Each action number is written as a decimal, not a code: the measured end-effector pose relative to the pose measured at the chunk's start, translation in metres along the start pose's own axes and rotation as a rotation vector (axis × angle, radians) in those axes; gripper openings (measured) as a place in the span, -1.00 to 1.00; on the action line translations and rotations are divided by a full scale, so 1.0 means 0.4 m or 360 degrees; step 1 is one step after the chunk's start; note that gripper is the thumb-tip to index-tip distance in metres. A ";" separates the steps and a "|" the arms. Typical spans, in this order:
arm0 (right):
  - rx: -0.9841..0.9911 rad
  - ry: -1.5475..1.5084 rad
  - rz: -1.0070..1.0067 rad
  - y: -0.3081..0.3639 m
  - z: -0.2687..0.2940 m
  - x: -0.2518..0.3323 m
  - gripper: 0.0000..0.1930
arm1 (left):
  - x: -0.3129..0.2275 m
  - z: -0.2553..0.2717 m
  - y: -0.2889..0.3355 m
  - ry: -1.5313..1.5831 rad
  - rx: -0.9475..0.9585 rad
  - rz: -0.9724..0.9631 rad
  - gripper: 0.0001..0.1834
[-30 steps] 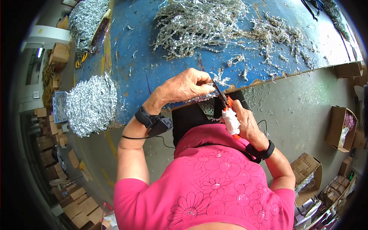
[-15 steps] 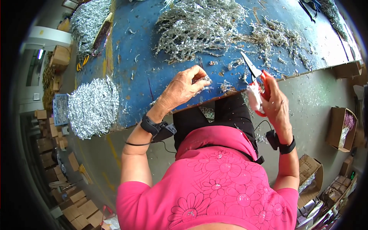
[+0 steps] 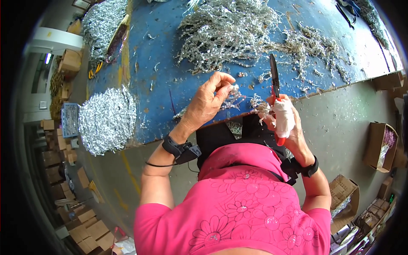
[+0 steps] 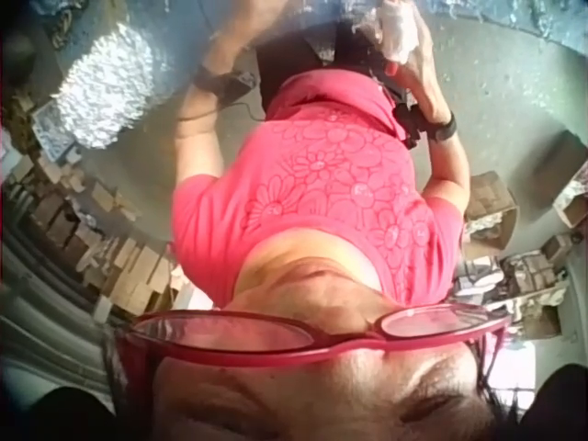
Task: Trimming and sorting silver decorative plastic strips at a manufacturing workbench.
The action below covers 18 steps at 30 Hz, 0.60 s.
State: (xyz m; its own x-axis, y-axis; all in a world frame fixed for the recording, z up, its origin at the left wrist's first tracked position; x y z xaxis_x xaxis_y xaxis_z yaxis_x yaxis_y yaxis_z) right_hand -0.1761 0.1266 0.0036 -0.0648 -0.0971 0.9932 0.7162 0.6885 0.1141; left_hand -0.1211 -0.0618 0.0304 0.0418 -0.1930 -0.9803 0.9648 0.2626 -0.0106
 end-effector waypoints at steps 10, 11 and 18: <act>-0.0119 -0.0199 0.0257 -0.054 -0.059 0.056 -0.62 | -0.076 -0.020 0.023 0.0063 -0.0016 -0.0228 -0.81; -0.0125 -0.0196 0.0306 -0.060 -0.063 0.063 -0.62 | -0.086 -0.021 0.026 0.0080 -0.0015 -0.0261 -0.80; -0.0209 -0.0085 0.0365 -0.074 -0.073 0.061 -0.61 | -0.108 -0.028 0.036 -0.0023 -0.0033 -0.0314 -0.82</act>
State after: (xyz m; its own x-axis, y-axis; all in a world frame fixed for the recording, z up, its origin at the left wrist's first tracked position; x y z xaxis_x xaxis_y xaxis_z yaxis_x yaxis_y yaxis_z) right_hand -0.1784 0.0829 0.0237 0.0756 0.0912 0.9930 0.8000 0.5889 -0.1150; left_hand -0.1119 -0.0393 0.0704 -0.1441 -0.2561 -0.9559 0.9491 0.2375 -0.2067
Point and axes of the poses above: each hand's wrist, its own y-axis away from the middle knuckle, its own z-axis out of the back of the hand, x = y × z, the point moved 10 cm from there along -y, towards the middle knuckle, and after that the axes turned 10 degrees about y, right-handed, at the moved point
